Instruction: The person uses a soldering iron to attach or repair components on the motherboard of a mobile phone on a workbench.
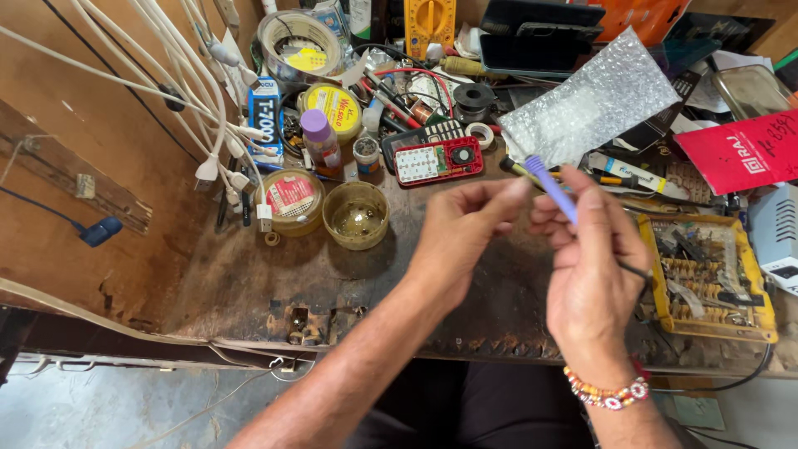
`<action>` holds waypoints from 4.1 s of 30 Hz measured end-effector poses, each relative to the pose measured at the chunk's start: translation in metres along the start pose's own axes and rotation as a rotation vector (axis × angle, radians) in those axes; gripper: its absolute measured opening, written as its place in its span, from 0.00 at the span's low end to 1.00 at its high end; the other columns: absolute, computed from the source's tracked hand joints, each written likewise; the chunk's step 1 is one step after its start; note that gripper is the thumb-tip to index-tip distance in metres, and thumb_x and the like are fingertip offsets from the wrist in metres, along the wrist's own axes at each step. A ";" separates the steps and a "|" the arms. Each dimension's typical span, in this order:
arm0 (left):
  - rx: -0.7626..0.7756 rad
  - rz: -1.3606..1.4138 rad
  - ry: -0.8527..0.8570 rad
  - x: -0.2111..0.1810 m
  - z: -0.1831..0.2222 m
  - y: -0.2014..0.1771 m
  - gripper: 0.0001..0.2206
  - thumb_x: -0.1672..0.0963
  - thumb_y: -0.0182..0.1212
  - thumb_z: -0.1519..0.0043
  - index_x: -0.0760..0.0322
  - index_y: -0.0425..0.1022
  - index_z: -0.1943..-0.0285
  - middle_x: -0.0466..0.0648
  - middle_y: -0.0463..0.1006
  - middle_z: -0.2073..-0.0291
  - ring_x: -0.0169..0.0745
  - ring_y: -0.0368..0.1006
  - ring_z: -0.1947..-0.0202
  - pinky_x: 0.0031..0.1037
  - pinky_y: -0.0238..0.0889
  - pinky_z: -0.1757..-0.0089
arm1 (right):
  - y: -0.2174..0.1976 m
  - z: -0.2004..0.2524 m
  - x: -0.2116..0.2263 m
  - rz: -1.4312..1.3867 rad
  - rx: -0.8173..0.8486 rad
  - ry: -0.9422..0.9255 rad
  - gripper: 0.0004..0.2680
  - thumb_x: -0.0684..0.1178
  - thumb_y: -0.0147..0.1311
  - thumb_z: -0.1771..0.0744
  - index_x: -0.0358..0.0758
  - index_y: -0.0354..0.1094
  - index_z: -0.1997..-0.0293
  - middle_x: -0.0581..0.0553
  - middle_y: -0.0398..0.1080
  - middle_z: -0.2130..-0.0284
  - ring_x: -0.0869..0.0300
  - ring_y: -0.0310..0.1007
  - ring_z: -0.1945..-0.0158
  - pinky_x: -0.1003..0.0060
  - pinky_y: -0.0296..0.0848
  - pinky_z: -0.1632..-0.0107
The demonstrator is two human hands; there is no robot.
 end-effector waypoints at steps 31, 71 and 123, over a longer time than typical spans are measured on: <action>-0.119 -1.784 0.641 -0.037 -0.045 -0.055 0.14 0.65 0.64 0.56 0.73 0.75 0.60 0.60 0.73 0.59 0.58 0.69 0.55 0.44 0.63 0.54 | 0.015 -0.015 -0.014 0.382 0.100 -0.079 0.04 0.35 0.58 0.30 0.24 0.72 0.53 0.37 0.77 0.60 0.58 0.82 0.60 0.65 0.84 0.55; 0.310 -1.362 0.647 -0.038 -0.021 -0.041 0.16 0.62 0.72 0.53 0.67 0.75 0.56 0.58 0.72 0.55 0.61 0.67 0.48 0.45 0.62 0.49 | 0.001 -0.021 -0.024 0.361 -0.024 -0.192 0.03 0.36 0.55 0.27 0.30 0.65 0.53 0.41 0.75 0.60 0.62 0.79 0.61 0.65 0.83 0.56; -0.089 0.414 -0.225 -0.069 -0.039 -0.088 0.14 0.56 0.66 0.39 0.71 0.75 0.49 0.58 0.81 0.58 0.45 0.81 0.60 0.26 0.75 0.63 | 0.047 -0.076 -0.045 1.220 0.765 -0.745 0.16 0.42 0.66 0.36 0.40 0.68 0.43 0.41 0.74 0.53 0.47 0.67 0.41 0.51 0.62 0.38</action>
Point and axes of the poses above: each hand's wrist, its own z-axis away from the middle knuckle, its own y-axis out of the palm, x = y × z, the point moved 2 cm from there along -z, towards the middle knuckle
